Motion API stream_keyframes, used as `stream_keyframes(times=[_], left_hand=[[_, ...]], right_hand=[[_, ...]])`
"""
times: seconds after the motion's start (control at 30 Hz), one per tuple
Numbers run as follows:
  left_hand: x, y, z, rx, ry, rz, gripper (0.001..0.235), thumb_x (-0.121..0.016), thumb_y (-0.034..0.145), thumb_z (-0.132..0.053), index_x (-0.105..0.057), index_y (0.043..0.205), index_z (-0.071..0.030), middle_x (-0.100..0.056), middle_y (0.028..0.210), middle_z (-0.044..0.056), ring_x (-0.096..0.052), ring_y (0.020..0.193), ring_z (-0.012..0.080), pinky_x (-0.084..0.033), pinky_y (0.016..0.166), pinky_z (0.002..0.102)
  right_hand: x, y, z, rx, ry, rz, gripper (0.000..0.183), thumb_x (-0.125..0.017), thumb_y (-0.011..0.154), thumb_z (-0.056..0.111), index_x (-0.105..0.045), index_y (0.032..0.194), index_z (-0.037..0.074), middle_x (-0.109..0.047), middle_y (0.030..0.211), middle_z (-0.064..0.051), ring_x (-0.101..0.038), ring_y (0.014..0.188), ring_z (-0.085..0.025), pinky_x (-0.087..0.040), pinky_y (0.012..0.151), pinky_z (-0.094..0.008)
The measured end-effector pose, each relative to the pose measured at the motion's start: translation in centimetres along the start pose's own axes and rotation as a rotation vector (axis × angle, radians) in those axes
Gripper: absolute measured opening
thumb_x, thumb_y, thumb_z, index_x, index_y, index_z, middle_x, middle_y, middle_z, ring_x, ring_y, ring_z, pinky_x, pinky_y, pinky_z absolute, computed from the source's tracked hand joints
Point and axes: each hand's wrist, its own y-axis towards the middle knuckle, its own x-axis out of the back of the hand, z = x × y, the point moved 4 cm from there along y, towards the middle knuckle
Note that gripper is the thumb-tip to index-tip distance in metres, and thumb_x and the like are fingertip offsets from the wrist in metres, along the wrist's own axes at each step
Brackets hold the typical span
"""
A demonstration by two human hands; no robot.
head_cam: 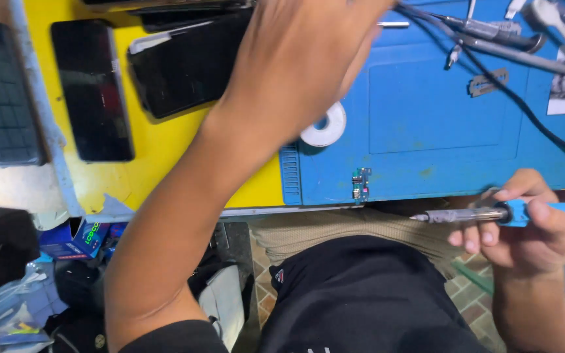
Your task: The person uses a soldering iron and solder wire to work on a small circuit board placed on a blue mat. They apply heat and solder to specific points on the board, occasionally using a screwdriver to adjust components. The person also handles a disassembled smartphone, placing it on the workbench.
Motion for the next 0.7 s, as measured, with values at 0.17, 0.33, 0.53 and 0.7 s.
stream_keyframes(times=[0.17, 0.33, 0.53, 0.7], left_hand=[[1.6, -5.0, -4.2, -0.115, -0.438, 0.420, 0.021, -0.078, 0.096, -0.011, -0.077, 0.116, -0.007, -0.071, 0.106, 0.015, -0.066, 0.094, 0.0276, -0.052, 0.085, 0.047], [-0.5, -10.6, -5.3, 0.027, -0.562, 0.497, 0.004, -0.067, 0.104, -0.005, -0.069, 0.101, -0.003, -0.065, 0.103, 0.015, -0.055, 0.081, 0.0302, -0.040, 0.068, 0.040], [-3.0, -13.2, -5.1, 0.144, -0.794, 0.392, 0.009, -0.068, 0.105, -0.009, -0.067, 0.113, -0.004, -0.064, 0.103, 0.013, -0.053, 0.081, 0.0307, -0.038, 0.068, 0.042], [-4.6, -13.5, -4.5, 0.095, -0.838, 0.350, 0.004, -0.069, 0.106, -0.006, -0.069, 0.108, -0.002, -0.060, 0.096, 0.011, -0.053, 0.085, 0.0305, -0.038, 0.073, 0.043]], right_hand=[[2.5, 0.2, 0.0, 0.057, -0.180, -0.128, 0.025, -0.064, 0.106, 0.025, -0.074, 0.120, 0.007, -0.076, 0.077, -0.017, -0.077, 0.069, -0.034, -0.066, 0.064, -0.037], [2.7, 0.6, 0.2, 0.015, -0.571, -0.063, 0.024, -0.061, 0.105, 0.033, -0.069, 0.124, 0.021, -0.078, 0.082, -0.008, -0.082, 0.082, -0.030, -0.065, 0.105, -0.057], [4.8, -0.9, -1.5, -0.005, -0.912, -0.005, 0.025, -0.052, 0.106, 0.038, -0.059, 0.126, 0.025, -0.075, 0.088, -0.002, -0.079, 0.097, -0.028, -0.063, 0.121, -0.066], [2.0, 0.3, -2.7, -0.049, -1.128, -0.063, 0.018, -0.046, 0.101, 0.039, -0.051, 0.105, 0.021, -0.070, 0.081, -0.005, -0.078, 0.084, -0.025, -0.066, 0.118, -0.063]])
